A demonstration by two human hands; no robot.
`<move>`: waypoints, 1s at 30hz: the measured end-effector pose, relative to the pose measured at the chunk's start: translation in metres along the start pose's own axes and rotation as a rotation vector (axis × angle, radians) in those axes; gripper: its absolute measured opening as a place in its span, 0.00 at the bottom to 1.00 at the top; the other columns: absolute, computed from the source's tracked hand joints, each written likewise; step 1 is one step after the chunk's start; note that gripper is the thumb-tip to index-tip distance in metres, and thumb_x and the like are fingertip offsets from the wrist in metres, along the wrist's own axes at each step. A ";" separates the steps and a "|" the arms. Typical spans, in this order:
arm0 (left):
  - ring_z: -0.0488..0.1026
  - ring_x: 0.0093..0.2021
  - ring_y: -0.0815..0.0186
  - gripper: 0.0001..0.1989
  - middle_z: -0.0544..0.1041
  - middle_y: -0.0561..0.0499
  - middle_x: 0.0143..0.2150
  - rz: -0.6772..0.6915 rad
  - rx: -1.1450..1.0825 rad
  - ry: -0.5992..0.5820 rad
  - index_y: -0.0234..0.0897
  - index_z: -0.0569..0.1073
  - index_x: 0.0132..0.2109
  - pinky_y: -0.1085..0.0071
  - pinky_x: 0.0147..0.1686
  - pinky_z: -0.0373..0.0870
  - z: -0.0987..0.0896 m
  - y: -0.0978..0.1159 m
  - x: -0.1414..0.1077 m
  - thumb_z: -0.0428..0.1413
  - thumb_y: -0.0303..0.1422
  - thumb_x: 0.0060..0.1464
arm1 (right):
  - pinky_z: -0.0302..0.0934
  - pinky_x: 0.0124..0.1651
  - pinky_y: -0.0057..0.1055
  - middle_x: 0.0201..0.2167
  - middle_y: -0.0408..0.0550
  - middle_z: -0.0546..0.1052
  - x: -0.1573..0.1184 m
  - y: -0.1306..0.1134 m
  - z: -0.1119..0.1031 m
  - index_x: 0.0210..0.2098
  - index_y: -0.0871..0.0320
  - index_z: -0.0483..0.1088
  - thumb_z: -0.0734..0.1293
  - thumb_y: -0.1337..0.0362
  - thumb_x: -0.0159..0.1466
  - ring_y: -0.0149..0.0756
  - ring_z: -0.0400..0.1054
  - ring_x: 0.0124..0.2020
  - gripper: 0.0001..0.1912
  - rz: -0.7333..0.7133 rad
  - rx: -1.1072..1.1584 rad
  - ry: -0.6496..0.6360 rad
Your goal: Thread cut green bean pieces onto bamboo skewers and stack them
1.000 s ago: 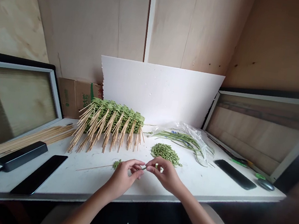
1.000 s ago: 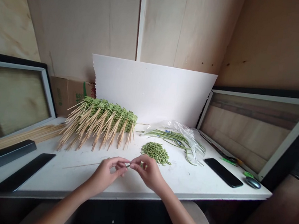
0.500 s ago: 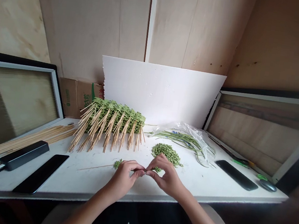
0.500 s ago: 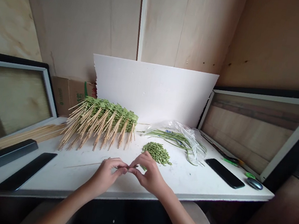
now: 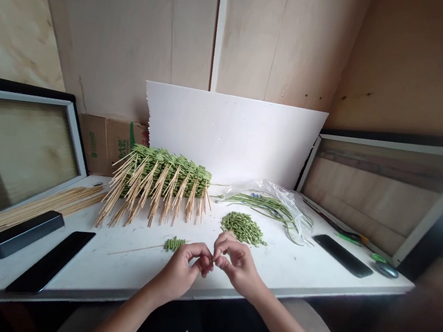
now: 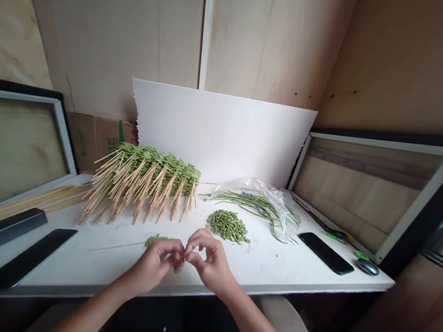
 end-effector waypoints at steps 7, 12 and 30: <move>0.76 0.25 0.65 0.20 0.78 0.49 0.27 -0.129 -0.098 0.159 0.32 0.76 0.40 0.67 0.33 0.72 -0.014 -0.011 0.005 0.56 0.47 0.66 | 0.63 0.44 0.45 0.32 0.51 0.76 0.007 0.041 -0.045 0.38 0.50 0.83 0.70 0.50 0.67 0.49 0.67 0.40 0.13 0.011 -0.555 0.162; 0.77 0.26 0.64 0.20 0.80 0.48 0.27 -0.153 -0.112 0.187 0.32 0.75 0.40 0.66 0.34 0.73 -0.015 -0.019 0.006 0.58 0.48 0.64 | 0.64 0.39 0.46 0.26 0.50 0.76 -0.003 0.096 -0.066 0.29 0.53 0.81 0.67 0.48 0.68 0.49 0.67 0.35 0.20 0.140 -0.815 0.139; 0.77 0.24 0.64 0.21 0.81 0.46 0.28 -0.229 -0.167 0.135 0.30 0.76 0.40 0.66 0.31 0.73 -0.012 -0.023 0.007 0.64 0.48 0.58 | 0.66 0.38 0.37 0.37 0.51 0.81 0.006 0.032 -0.031 0.50 0.53 0.78 0.66 0.47 0.70 0.43 0.72 0.40 0.19 0.026 -0.407 -0.045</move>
Point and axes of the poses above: each hand's wrist, its own x-axis towards the middle knuckle, its own z-axis out of the palm, y = z × x, the point moved 3 cm from there along x, towards the middle knuckle
